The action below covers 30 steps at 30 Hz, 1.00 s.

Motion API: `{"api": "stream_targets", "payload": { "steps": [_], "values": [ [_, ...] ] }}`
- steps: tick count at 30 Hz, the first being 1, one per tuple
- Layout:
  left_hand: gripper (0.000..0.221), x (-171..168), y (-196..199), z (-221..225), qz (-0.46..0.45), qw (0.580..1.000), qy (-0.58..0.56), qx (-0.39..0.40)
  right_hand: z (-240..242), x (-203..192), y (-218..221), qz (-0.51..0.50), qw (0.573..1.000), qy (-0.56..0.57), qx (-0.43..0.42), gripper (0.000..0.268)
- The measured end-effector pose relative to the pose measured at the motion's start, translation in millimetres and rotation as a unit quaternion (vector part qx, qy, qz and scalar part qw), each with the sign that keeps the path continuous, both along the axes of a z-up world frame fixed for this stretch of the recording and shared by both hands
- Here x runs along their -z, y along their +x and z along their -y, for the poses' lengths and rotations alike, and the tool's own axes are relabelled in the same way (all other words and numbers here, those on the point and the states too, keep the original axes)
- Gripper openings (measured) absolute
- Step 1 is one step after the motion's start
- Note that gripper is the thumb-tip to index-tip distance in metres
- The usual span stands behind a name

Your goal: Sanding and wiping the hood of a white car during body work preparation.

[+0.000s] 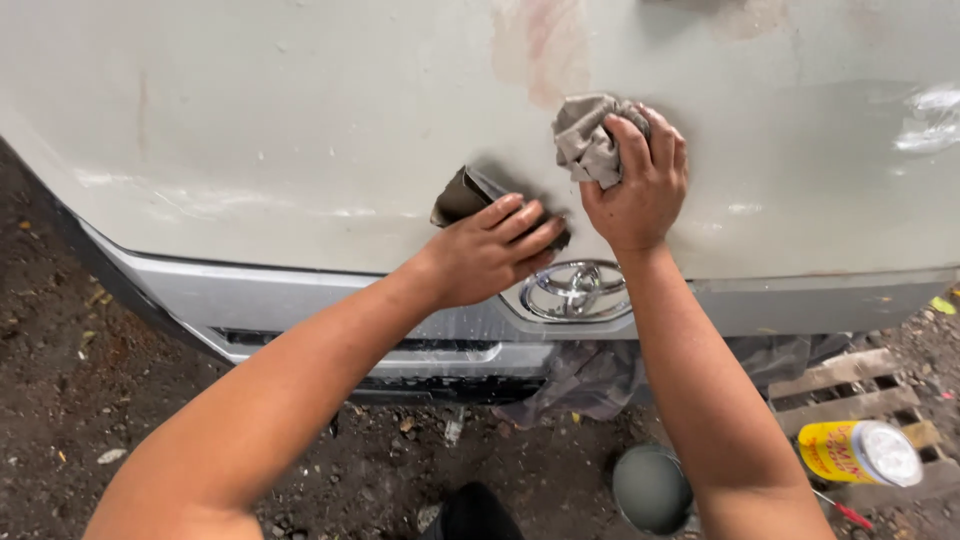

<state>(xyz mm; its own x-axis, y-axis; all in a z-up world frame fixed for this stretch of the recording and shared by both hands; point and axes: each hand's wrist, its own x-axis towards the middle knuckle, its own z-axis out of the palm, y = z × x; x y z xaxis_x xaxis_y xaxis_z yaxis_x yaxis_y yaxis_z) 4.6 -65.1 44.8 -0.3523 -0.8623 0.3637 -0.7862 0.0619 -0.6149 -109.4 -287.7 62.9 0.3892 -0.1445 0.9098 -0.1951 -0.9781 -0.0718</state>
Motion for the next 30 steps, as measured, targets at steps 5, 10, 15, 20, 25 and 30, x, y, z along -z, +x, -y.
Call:
{"api": "stream_targets", "payload": {
  "steps": [5,10,15,20,25,30],
  "values": [
    [0.038,0.8,25.5,-42.8,0.005,1.000,-0.001,0.016,-2.1,4.9,-0.5,-0.008,1.000,0.026,0.007,0.038],
    [0.037,0.2,-8.6,2.3,0.007,0.999,0.001,0.044,-3.6,-0.9,-1.5,0.001,1.000,0.014,0.011,0.038],
    [0.038,-7.4,19.5,-39.4,0.002,0.999,0.034,0.026,0.1,2.8,-3.7,-0.012,1.000,0.020,-0.008,0.038],
    [0.034,11.1,14.6,-46.6,0.024,0.999,0.018,0.011,-2.8,2.9,-2.2,-0.007,1.000,0.012,0.014,0.037],
    [0.034,25.8,6.6,-29.2,0.019,0.999,-0.001,0.027,3.8,5.1,-3.3,-0.010,1.000,0.012,-0.012,0.038],
    [0.035,20.8,26.9,-62.4,-0.008,0.999,-0.046,0.028,-0.9,0.0,0.7,-0.011,1.000,0.013,0.005,0.036]
  ]
}}
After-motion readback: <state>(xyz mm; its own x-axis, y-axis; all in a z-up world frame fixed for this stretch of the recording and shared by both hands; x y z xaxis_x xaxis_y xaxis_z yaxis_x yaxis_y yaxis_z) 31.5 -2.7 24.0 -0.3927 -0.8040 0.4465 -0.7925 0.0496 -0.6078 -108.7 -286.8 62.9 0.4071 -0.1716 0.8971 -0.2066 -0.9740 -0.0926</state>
